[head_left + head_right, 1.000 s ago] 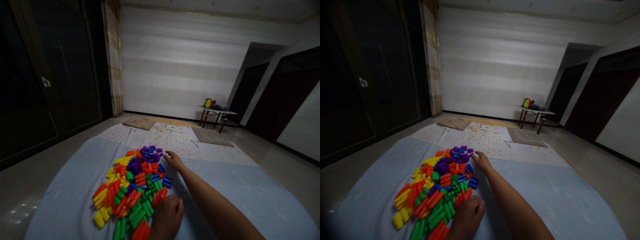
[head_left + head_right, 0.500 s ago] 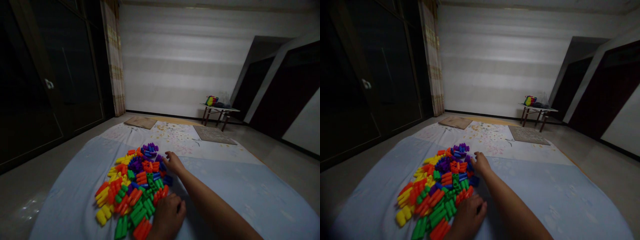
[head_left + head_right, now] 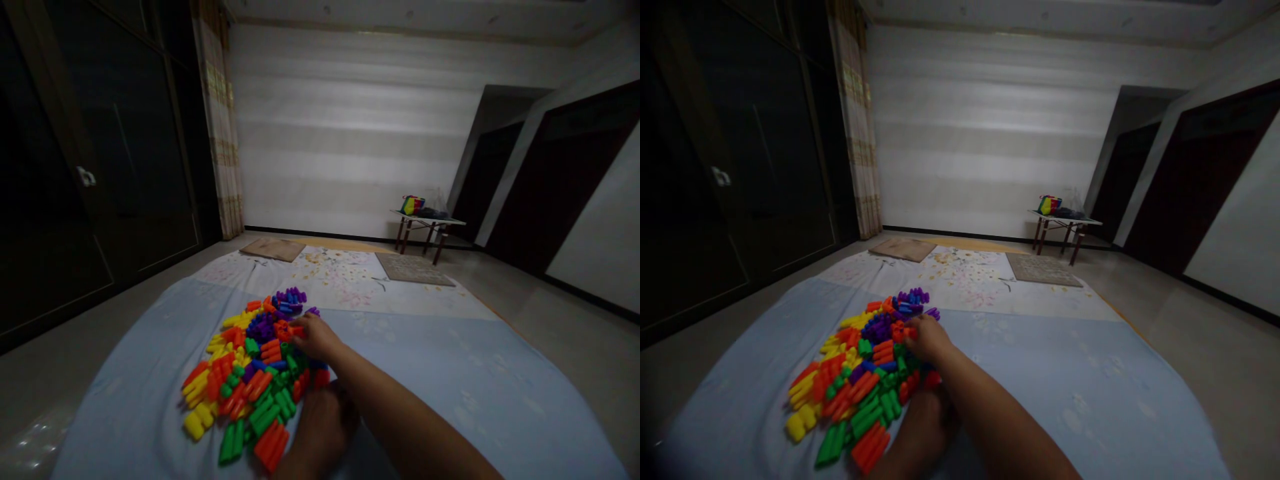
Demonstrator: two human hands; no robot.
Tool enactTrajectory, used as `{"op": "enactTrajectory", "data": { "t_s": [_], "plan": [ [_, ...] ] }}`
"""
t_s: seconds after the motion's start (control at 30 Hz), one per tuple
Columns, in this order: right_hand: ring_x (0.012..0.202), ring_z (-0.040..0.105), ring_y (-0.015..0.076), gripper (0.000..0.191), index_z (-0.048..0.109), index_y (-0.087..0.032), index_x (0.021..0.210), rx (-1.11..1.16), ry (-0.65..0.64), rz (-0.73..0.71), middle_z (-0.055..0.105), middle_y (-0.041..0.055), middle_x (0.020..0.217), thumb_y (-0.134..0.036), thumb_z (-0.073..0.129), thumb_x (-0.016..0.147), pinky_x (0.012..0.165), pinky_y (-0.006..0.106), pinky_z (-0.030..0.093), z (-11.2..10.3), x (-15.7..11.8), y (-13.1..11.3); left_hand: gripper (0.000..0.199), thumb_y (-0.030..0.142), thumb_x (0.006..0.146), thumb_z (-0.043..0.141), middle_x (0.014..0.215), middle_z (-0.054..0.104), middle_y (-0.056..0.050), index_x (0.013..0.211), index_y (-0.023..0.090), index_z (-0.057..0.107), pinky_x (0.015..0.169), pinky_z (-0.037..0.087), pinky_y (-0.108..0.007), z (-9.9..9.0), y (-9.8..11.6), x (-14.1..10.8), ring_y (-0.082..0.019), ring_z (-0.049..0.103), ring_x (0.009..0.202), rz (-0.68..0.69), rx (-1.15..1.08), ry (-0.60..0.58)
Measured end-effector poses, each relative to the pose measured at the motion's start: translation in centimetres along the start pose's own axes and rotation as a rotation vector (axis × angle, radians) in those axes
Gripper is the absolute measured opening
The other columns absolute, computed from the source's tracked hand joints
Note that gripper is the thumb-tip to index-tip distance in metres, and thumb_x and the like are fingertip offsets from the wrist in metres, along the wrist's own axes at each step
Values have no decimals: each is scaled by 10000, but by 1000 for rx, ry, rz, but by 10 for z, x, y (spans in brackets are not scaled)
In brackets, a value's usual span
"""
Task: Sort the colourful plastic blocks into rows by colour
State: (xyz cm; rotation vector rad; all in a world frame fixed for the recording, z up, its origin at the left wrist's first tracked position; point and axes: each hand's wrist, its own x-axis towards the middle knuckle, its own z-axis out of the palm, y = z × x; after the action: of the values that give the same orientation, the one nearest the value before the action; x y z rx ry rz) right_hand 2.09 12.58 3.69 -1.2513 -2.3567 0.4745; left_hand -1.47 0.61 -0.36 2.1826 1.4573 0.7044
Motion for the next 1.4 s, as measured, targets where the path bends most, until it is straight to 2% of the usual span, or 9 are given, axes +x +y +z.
{"op": "enactTrajectory", "data": {
  "t_s": [0.13,0.37,0.53,0.63,0.77,0.97,1.13,1.23,1.4],
  "plan": [
    [967,552,213,337,618,-232,1054,-102,-73,-27,576,90,1097,-357,536,751,773,284,416,12,11,-12,297,240,778,397,865,677,-87,900,187,662,663,427,-287,-4,0,-1,-195,605,753,35,-77,-1],
    [804,592,176,210,656,-187,897,-145,-22,123,634,76,914,-206,501,757,676,251,398,3,15,11,293,254,787,380,912,653,-69,921,205,637,727,422,-274,-6,-1,-3,-178,589,827,-63,-4,-28],
    [923,569,189,301,595,-218,1069,-158,74,198,570,87,1070,-271,461,805,746,274,403,0,10,17,289,235,787,370,908,643,-77,882,191,640,740,408,-279,-8,2,-2,-179,577,844,-71,36,-46],
    [970,550,195,311,625,-229,1039,-91,37,83,546,83,1111,-357,533,770,798,280,404,6,6,11,317,244,788,374,928,643,-79,955,194,638,759,406,-277,-11,6,-1,-188,571,872,-74,-12,-64],
    [937,559,167,203,686,-233,909,21,-98,-121,610,48,982,-263,563,750,810,249,403,3,0,6,310,241,786,383,930,638,-68,966,199,632,761,395,-267,-12,7,-1,-176,561,870,-103,30,-95],
    [753,585,145,249,667,-187,955,194,157,44,647,55,920,-276,516,778,717,254,443,-30,-45,44,222,248,795,397,867,614,-46,798,184,610,699,371,-259,-2,0,-2,-146,542,800,-64,123,-15],
    [663,599,161,267,666,-143,900,396,148,250,678,52,770,-304,492,777,620,265,458,-33,-91,79,220,264,820,379,814,591,-17,766,190,580,641,346,-241,0,2,-2,-120,529,746,-1,121,15],
    [734,611,166,237,667,-147,890,362,180,233,686,56,822,-265,511,756,675,260,460,-27,-88,72,216,265,817,383,850,593,-24,781,189,582,658,354,-247,2,4,-3,-129,535,776,-5,164,10],
    [857,596,158,269,642,-184,994,103,107,92,659,59,963,-250,487,784,764,243,435,-14,-43,24,213,233,790,412,902,624,-63,865,192,607,714,389,-292,5,6,-5,-179,566,834,-32,196,29]
  ]
}}
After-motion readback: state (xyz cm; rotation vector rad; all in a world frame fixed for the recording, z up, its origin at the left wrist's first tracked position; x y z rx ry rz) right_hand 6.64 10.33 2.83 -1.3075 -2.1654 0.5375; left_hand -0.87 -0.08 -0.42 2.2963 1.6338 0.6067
